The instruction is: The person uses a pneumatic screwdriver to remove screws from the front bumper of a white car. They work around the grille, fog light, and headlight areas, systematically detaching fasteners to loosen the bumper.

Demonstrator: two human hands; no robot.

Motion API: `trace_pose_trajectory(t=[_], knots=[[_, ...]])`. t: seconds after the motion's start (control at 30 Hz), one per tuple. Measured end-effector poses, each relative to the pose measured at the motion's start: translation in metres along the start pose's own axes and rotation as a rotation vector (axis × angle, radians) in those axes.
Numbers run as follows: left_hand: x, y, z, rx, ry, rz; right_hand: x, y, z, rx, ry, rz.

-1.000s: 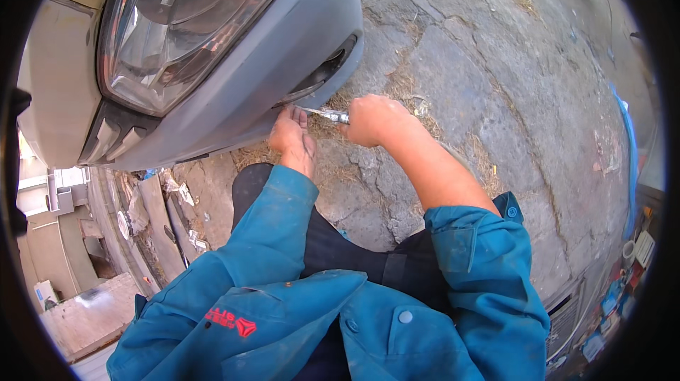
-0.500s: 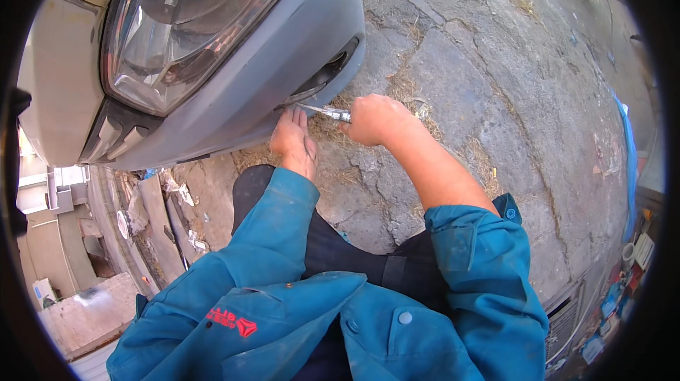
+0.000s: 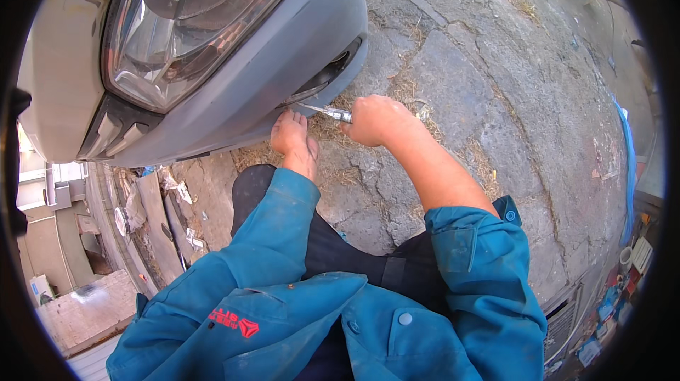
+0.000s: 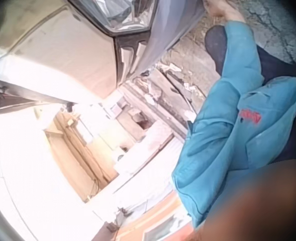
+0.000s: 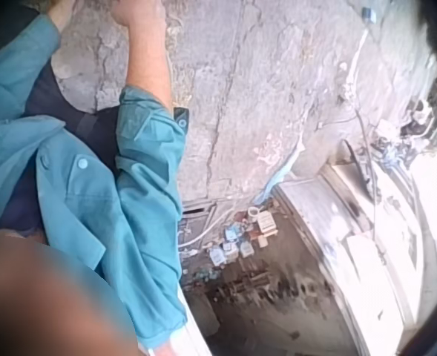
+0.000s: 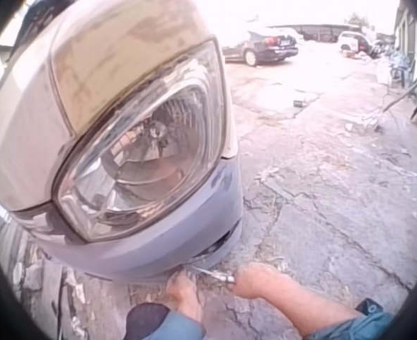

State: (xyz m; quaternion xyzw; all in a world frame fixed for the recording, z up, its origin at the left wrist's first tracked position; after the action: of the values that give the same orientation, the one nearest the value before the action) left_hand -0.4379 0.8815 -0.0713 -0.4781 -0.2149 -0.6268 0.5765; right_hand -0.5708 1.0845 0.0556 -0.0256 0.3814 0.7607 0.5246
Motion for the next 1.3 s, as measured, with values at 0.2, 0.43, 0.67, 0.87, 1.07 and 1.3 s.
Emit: trace_pose_trajectory(t=[0.2,0.43,0.67,0.87,1.07,1.3], knots=[[0.001,-0.004,-0.003,0.008,-0.029,0.030,0.000,-0.001,0.001,-0.011,-0.013,-0.003],[0.010,-0.001,0.012,0.049,-0.033,-0.038,0.000,-0.002,-0.002,-0.013,0.000,0.003],[0.009,-0.011,0.008,0.020,-0.020,0.061,0.002,-0.002,-0.003,0.018,0.027,-0.020],[0.006,-0.013,0.004,0.031,-0.008,0.032,0.006,-0.003,-0.004,0.029,0.020,-0.025],[0.010,-0.010,0.014,0.093,-0.058,-0.037,0.006,0.000,-0.002,0.035,0.032,-0.017],[0.023,-0.020,0.021,0.088,-0.138,-0.093,0.008,0.003,0.003,0.017,0.024,-0.047]])
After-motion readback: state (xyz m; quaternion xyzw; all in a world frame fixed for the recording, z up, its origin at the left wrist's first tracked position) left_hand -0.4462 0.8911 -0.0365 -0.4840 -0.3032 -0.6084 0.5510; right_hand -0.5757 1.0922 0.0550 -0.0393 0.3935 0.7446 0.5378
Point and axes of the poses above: each hand's wrist, its own z-axis away from the middle knuckle, its own y-axis out of the back of the hand, x = y × z, the point moved 9 cm from there along -z, towards the middle knuckle, and after that the axes turned 12 degrees about -x, right-handed, at the moved point
